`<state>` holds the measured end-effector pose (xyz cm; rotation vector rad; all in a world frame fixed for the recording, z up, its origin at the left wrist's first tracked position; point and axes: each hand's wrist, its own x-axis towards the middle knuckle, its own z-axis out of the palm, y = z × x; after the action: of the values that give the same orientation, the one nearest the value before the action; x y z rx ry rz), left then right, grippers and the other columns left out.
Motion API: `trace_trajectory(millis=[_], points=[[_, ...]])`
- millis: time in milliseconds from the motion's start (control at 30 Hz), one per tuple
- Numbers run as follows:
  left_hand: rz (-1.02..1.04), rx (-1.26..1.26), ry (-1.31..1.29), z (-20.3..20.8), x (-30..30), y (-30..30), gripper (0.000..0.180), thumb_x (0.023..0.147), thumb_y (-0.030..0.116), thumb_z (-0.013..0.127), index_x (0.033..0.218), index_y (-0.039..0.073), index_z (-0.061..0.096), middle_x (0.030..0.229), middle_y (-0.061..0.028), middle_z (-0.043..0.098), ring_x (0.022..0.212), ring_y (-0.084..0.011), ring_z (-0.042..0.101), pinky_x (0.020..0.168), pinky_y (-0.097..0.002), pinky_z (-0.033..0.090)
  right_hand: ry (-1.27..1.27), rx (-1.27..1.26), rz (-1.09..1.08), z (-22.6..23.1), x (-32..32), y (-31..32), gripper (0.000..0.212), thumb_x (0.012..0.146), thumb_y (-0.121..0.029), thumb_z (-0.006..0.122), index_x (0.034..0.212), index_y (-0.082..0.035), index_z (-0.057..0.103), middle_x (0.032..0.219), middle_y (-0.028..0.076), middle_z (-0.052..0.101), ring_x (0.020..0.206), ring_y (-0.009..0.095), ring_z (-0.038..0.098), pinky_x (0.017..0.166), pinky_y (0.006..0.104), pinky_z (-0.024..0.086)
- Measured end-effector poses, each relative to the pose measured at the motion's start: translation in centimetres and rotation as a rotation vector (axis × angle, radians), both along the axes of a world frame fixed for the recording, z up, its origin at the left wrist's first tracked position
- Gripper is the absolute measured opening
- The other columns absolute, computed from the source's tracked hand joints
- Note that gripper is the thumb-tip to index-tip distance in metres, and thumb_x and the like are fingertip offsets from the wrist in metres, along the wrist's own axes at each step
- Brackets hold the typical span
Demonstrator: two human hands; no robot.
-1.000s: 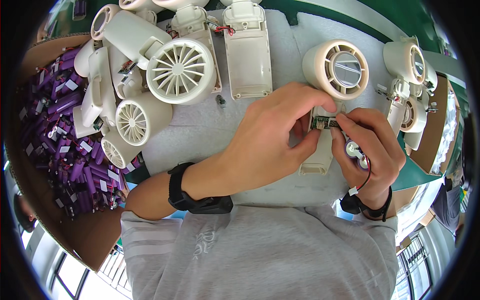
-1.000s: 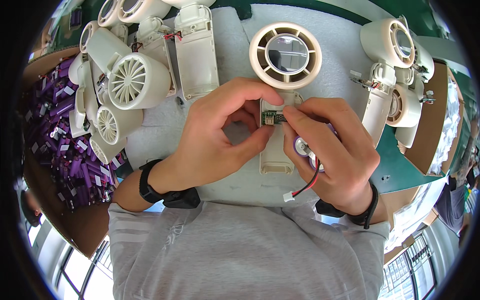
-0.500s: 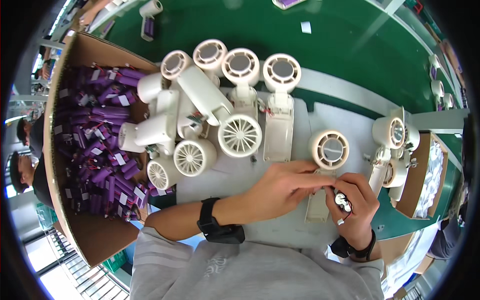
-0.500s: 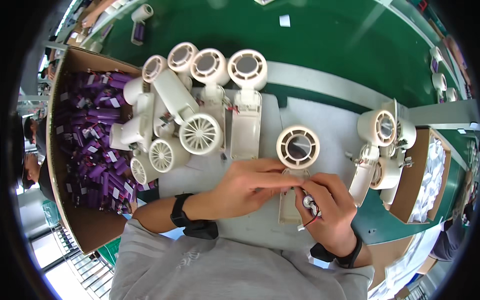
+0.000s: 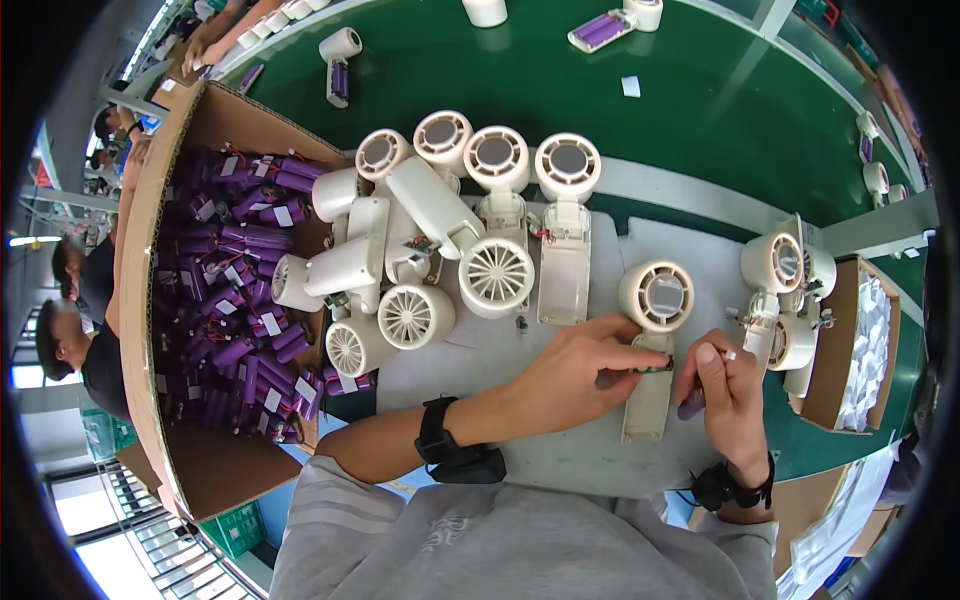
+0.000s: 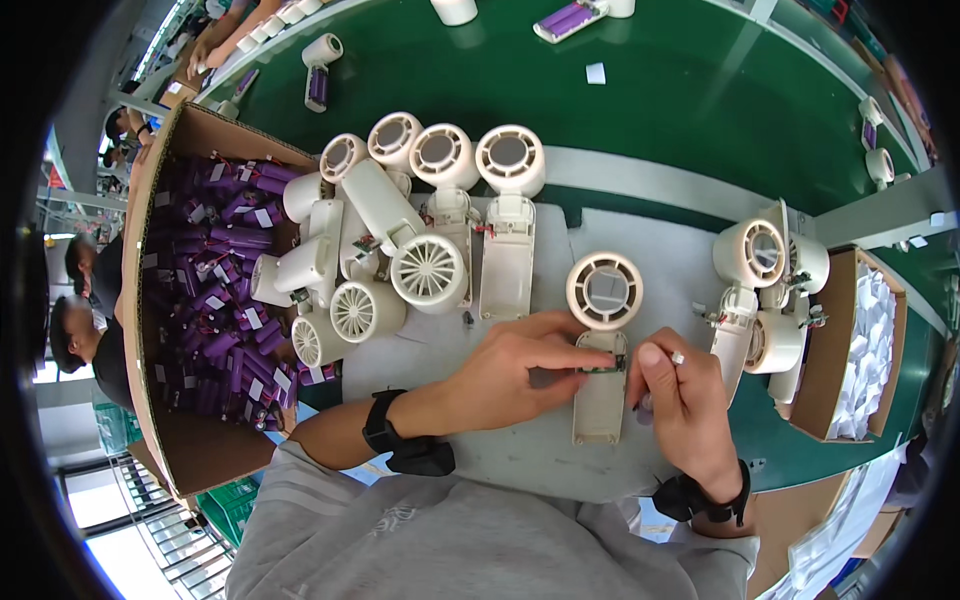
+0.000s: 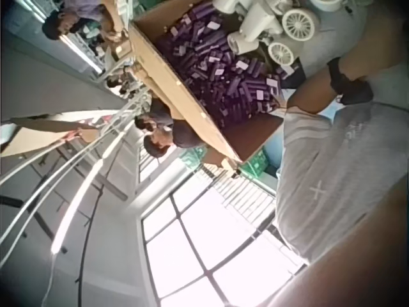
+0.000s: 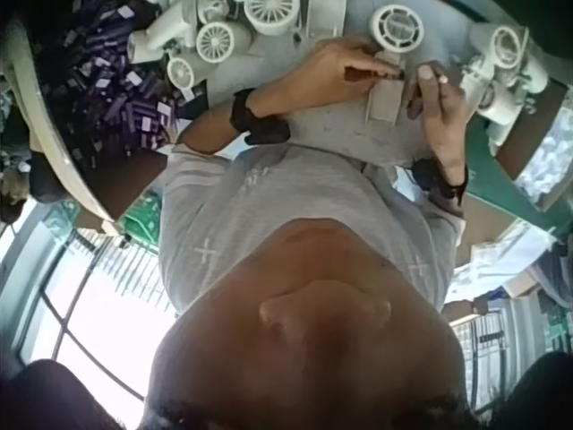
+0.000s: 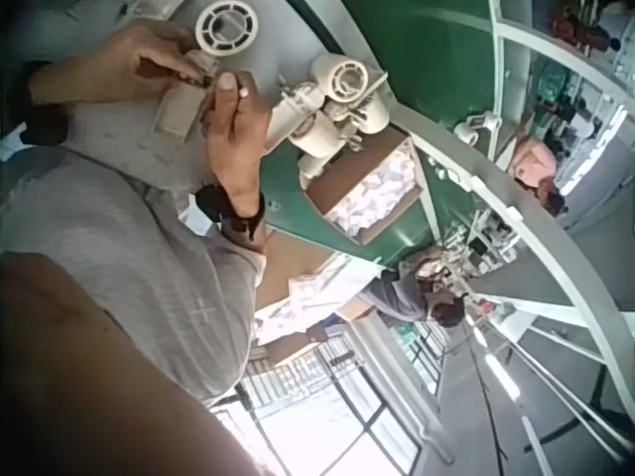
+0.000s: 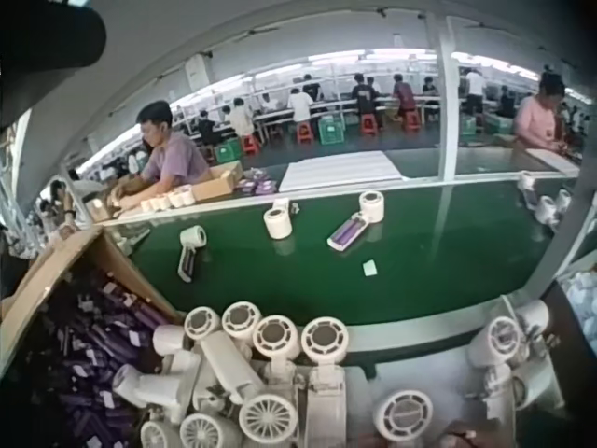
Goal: The person assembles portable fans by plugging battery wires into circuit boards and inserting the battery packs into the fan handles by hand before setting the assembled fans aside.
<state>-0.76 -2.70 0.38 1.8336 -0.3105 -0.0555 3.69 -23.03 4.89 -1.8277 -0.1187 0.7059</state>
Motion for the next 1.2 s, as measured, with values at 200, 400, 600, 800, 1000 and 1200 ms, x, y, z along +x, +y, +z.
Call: trace_trajectory(millis=[200,400,600,800,1000,1200], points=[[0.13,0.012,-0.12,-1.1,1.0,-0.4,0.041,0.073,-0.006,0.069,0.11,0.013,0.07,0.102,-0.0118,0.064,0.082,-0.0238,0.066,0.071,-0.0311,0.053,-0.449,-0.061,0.008,-1.2,-0.1,1.6,0.014,0.094,-0.008,0.053,0.094,0.002,0.062,0.069,0.008,0.055,0.056,0.014,0.049,0.053,0.0273,0.039],[0.084,0.024,-0.025,-0.5,0.5,-0.3,0.038,0.074,-0.003,0.071,0.111,0.008,0.069,0.106,-0.0139,0.062,0.082,-0.0198,0.065,0.071,-0.0296,0.052,-0.845,-0.094,0.09,-2.2,0.3,1.3,0.025,0.087,0.001,0.055,0.11,0.004,0.065,0.078,0.01,0.058,0.06,0.014,0.05,0.053,0.0248,0.04],[0.04,0.009,-0.043,-0.3,0.4,-0.2,0.037,0.077,0.007,0.076,0.112,0.001,0.067,0.11,-0.0152,0.058,0.079,-0.0164,0.063,0.068,-0.0273,0.051,-0.977,-0.171,0.148,-2.7,-0.5,1.3,0.031,0.077,0.009,0.061,0.107,0.003,0.067,0.081,0.01,0.061,0.063,0.018,0.056,0.053,0.0276,0.045],[0.052,-0.02,0.001,-0.6,0.3,-0.2,0.032,0.083,0.014,0.073,0.111,0.001,0.067,0.106,-0.0149,0.059,0.08,-0.0177,0.062,0.068,-0.0265,0.049,-1.096,-0.172,0.155,-2.9,-0.4,1.4,0.033,0.068,0.007,0.071,0.1,0.002,0.069,0.077,0.009,0.062,0.06,0.02,0.058,0.048,0.0286,0.046],[0.065,-0.024,-0.003,-0.5,0.5,-0.1,0.026,0.09,0.016,0.065,0.11,0.0,0.068,0.103,-0.0157,0.06,0.084,-0.0192,0.061,0.07,-0.0271,0.048,-1.034,-0.101,0.103,-2.3,-0.3,1.4,0.029,0.063,0.007,0.073,0.092,0.003,0.07,0.073,0.01,0.063,0.056,0.019,0.059,0.047,0.0276,0.045],[0.048,-0.024,-0.009,-0.5,0.5,0.0,0.024,0.091,0.015,0.064,0.11,0.001,0.068,0.105,-0.0155,0.06,0.084,-0.0193,0.061,0.071,-0.0268,0.048,-1.219,-0.061,0.208,-2.5,0.4,1.0,0.027,0.061,0.007,0.076,0.087,0.003,0.07,0.074,0.011,0.064,0.054,0.019,0.058,0.047,0.0265,0.043]])
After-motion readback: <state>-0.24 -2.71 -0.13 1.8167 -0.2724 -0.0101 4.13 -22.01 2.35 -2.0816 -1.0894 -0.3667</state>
